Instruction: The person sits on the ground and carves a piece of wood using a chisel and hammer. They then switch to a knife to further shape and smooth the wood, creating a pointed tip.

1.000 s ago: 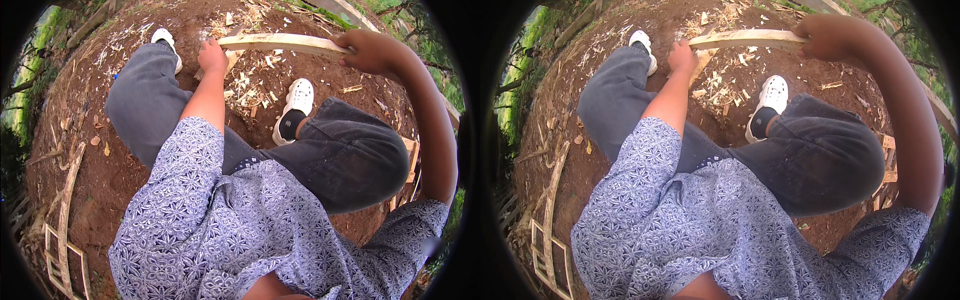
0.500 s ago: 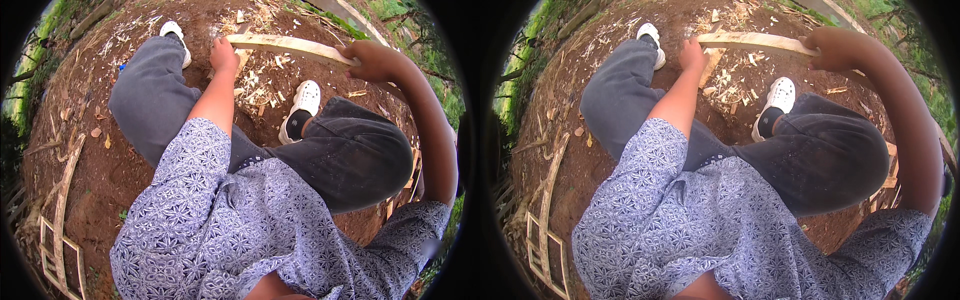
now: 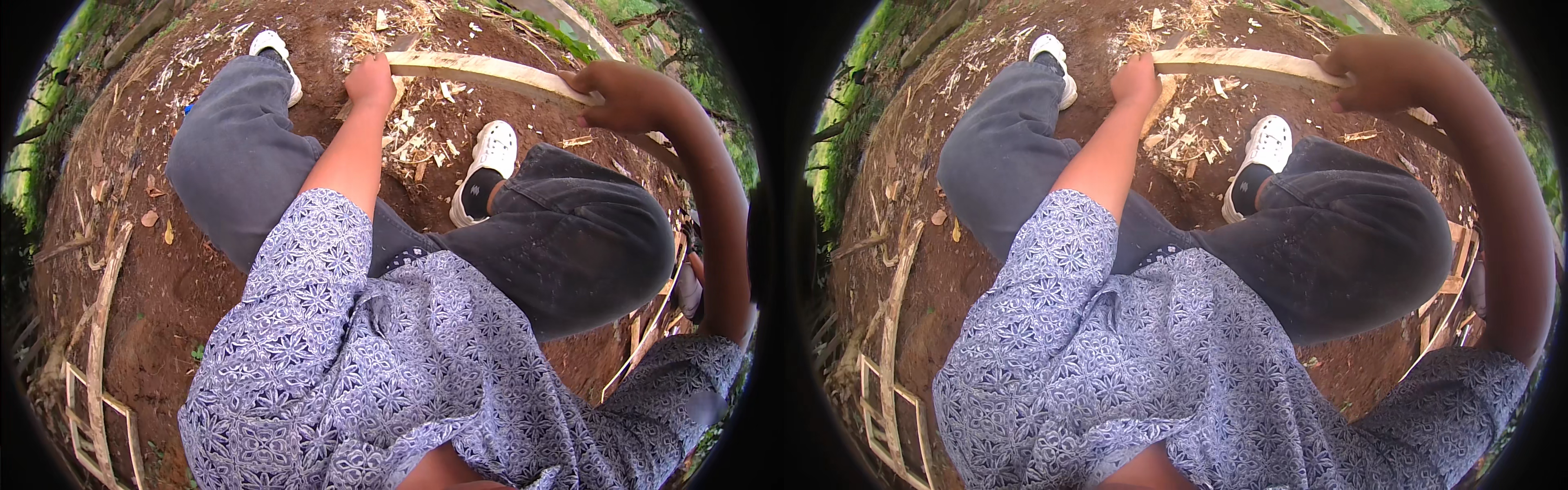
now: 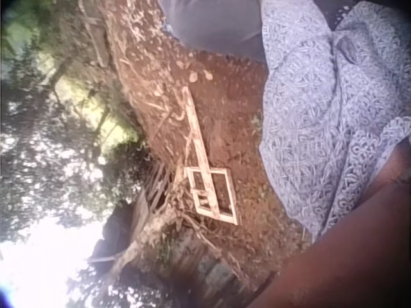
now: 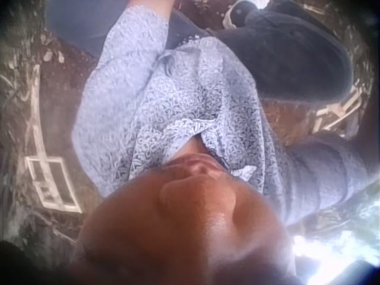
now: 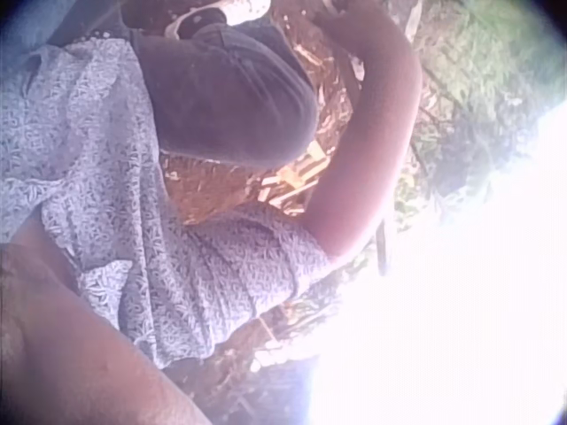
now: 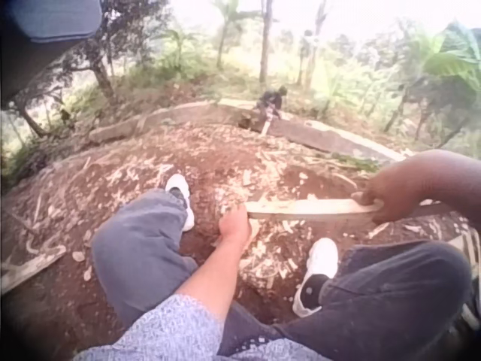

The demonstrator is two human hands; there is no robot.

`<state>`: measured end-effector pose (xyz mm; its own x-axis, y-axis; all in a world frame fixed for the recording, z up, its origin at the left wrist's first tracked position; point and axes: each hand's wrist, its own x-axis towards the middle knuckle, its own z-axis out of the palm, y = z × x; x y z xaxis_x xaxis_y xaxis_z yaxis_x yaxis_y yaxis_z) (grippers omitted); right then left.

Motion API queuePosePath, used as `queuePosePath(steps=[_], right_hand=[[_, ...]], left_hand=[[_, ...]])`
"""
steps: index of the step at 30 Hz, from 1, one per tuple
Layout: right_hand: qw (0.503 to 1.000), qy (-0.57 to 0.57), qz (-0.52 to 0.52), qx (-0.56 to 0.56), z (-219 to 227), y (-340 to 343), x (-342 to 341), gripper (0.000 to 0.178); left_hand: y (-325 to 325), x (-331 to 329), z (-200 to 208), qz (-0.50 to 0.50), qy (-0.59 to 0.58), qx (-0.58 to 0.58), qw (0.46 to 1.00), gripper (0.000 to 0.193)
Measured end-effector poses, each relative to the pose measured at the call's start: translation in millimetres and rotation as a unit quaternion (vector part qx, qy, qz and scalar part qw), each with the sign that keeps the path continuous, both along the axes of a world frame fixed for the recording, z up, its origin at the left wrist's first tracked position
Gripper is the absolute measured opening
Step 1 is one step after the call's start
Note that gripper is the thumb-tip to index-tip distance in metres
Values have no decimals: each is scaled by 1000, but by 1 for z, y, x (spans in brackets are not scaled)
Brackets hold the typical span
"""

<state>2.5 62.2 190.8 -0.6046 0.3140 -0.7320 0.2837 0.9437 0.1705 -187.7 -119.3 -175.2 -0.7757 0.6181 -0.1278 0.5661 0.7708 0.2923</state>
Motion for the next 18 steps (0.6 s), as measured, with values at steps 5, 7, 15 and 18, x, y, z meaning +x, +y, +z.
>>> queuePosePath(steps=[5, 7, 15, 18], right_hand=[[999, -22, 29, 17, 3, -8, -7, 61], [999, -14, 33, 30, 7, -6, -19, 59], [957, 261, 97, -83, 40, -36, -48, 44], [914, 355, 136, -143, 53, -65, -51, 38]], left_hand=[[13, -8, -3, -48, 60, -17, 997, 19], [14, -11, 3, -72, 45, -10, 996, 19], [6, -3, 10, -37, -68, 37, 996, 31], [8, 5, 22, -10, -118, 36, 992, 34]])
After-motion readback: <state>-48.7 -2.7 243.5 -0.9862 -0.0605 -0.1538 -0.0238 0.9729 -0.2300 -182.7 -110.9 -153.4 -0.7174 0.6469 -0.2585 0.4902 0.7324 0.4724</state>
